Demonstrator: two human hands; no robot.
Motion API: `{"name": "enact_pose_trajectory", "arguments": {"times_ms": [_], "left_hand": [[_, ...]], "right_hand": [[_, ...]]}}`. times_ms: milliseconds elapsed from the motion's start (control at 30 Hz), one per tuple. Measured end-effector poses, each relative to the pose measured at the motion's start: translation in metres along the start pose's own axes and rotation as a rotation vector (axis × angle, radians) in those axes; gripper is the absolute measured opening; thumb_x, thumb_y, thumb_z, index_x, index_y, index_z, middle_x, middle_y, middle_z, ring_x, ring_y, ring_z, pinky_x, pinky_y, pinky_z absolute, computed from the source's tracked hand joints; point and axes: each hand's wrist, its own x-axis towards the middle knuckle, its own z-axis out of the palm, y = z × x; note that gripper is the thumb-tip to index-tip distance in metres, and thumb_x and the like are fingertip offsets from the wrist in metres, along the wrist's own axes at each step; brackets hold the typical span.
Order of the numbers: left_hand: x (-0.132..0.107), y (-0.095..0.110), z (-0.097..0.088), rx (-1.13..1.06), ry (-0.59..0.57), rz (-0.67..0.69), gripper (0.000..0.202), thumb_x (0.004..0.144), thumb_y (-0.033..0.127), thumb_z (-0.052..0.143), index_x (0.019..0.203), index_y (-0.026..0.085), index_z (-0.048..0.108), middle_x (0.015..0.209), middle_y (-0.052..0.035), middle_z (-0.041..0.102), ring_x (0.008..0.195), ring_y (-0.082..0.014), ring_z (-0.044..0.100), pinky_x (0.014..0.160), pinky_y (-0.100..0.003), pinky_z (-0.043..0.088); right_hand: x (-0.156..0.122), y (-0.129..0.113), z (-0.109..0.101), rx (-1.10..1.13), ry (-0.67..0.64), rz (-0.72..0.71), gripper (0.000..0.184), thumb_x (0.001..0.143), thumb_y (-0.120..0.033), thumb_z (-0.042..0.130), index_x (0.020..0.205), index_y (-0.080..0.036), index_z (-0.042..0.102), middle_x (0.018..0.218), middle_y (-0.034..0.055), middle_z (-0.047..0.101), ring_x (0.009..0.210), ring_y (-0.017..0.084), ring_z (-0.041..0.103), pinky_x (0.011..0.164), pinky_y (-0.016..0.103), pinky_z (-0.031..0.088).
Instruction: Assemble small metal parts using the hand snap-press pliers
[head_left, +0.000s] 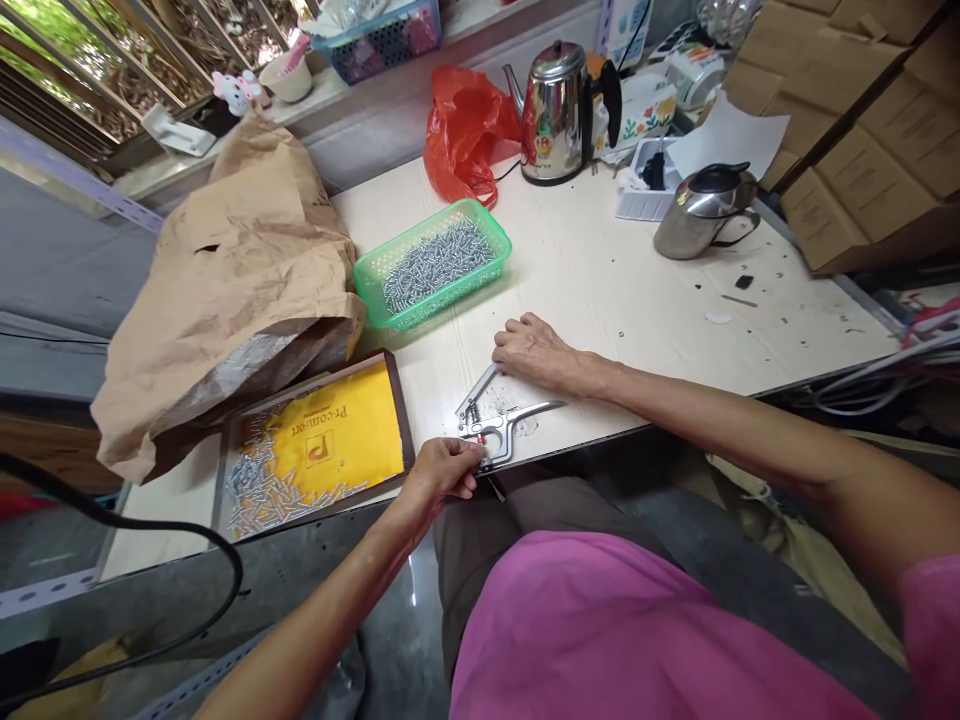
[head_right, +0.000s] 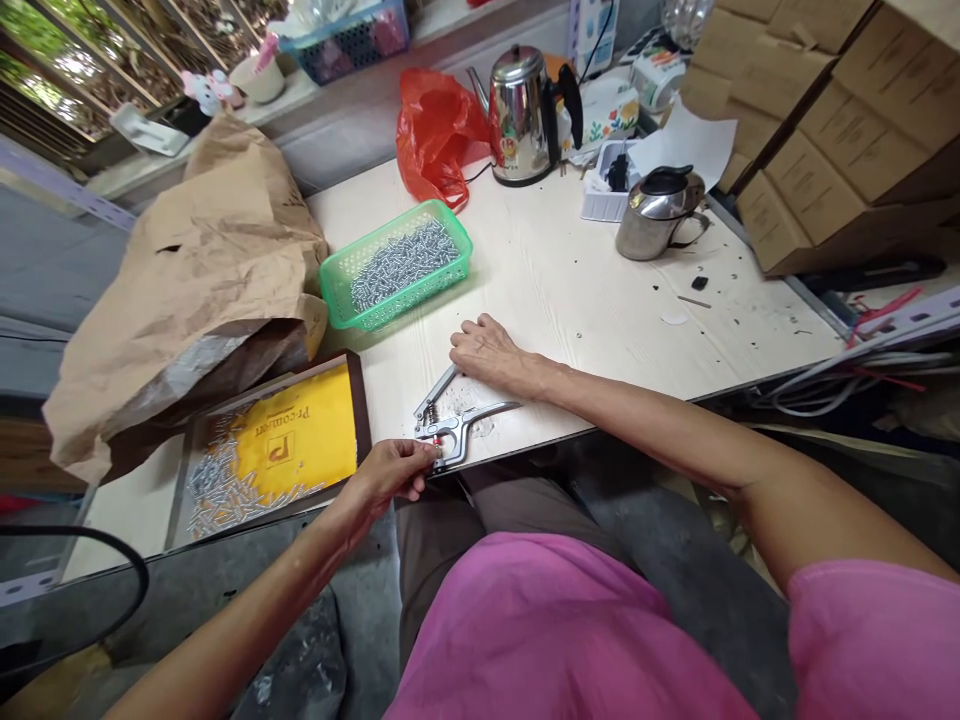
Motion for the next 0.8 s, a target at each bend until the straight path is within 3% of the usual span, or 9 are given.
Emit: {"name": "enact_pose_trajectory", "arguments": {"times_ms": [133,233,400,500,567,667,733,800], "left_hand": [[-0.001,-0.001,0.0,0.006,0.003,0.001,0.028,0.071,0.037,0.072,0.067,0.014,0.057,0.04,0.0053,0.05,0.032,-0.0056,0.044,0.036,-0.016,0.036],[-0.001,0.0,0.0,0.007,-0.007,0.007,0.03,0.069,0.038,0.073,0.064,0.014,0.055,0.04,0.0049,0.05,0.032,-0.0057,0.043,0.035,-0.016,0.035],[0.002,-0.001,-0.001,0.032,-0.005,0.017,0.026,0.071,0.038,0.07,0.068,0.015,0.058,0.042,0.0052,0.05,0.035,-0.0068,0.044,0.038,-0.018,0.037],[0.0,-0.006,-0.003,0.172,0.035,0.042,0.027,0.076,0.041,0.065,0.071,0.015,0.061,0.047,0.0037,0.052,0.039,-0.0094,0.047,0.042,-0.021,0.038],[-0.003,-0.009,-0.001,0.389,0.195,0.193,0.028,0.08,0.043,0.06,0.074,0.016,0.064,0.056,0.0003,0.057,0.049,-0.0129,0.055,0.049,-0.025,0.043],[-0.006,-0.008,0.007,0.749,0.466,0.63,0.025,0.086,0.039,0.057,0.094,0.018,0.066,0.09,-0.0062,0.066,0.084,-0.0206,0.062,0.072,-0.031,0.049],[-0.002,-0.001,0.015,0.93,0.484,0.868,0.035,0.084,0.035,0.06,0.114,0.018,0.06,0.112,-0.0098,0.062,0.104,-0.0251,0.055,0.086,-0.036,0.047],[0.006,0.01,0.022,1.062,0.426,0.98,0.05,0.081,0.032,0.064,0.126,0.014,0.051,0.124,-0.0132,0.056,0.111,-0.0277,0.049,0.093,-0.039,0.044]], "right_hand": [[-0.02,0.0,-0.004,0.047,-0.024,-0.096,0.061,0.077,-0.068,0.059,0.103,-0.013,0.063,0.105,0.0134,0.06,0.097,0.028,0.046,0.079,0.038,0.029],[-0.032,-0.001,-0.009,0.037,-0.084,-0.106,0.078,0.067,-0.073,0.064,0.113,-0.01,0.057,0.111,0.0155,0.057,0.101,0.031,0.044,0.084,0.041,0.03],[-0.042,-0.008,-0.012,0.046,-0.112,-0.06,0.064,0.074,-0.061,0.068,0.112,-0.011,0.057,0.11,0.0141,0.057,0.102,0.03,0.045,0.085,0.041,0.03],[-0.046,-0.012,-0.009,0.066,-0.087,-0.04,0.053,0.078,-0.053,0.069,0.109,-0.011,0.058,0.108,0.0135,0.058,0.101,0.029,0.046,0.084,0.04,0.03],[-0.049,-0.015,-0.005,0.078,-0.068,-0.031,0.046,0.08,-0.048,0.068,0.106,-0.011,0.059,0.107,0.0134,0.058,0.101,0.028,0.046,0.084,0.039,0.03],[-0.051,-0.02,-0.003,0.091,-0.051,-0.027,0.043,0.081,-0.045,0.068,0.105,-0.01,0.059,0.105,0.0137,0.058,0.101,0.028,0.047,0.086,0.038,0.031],[-0.052,-0.022,-0.004,0.097,-0.053,-0.016,0.044,0.081,-0.044,0.069,0.106,-0.01,0.059,0.106,0.0142,0.058,0.101,0.028,0.047,0.086,0.038,0.033],[-0.054,-0.023,-0.009,0.118,-0.078,-0.009,0.045,0.081,-0.043,0.07,0.107,-0.009,0.058,0.107,0.0148,0.057,0.101,0.027,0.047,0.085,0.038,0.036]]}}
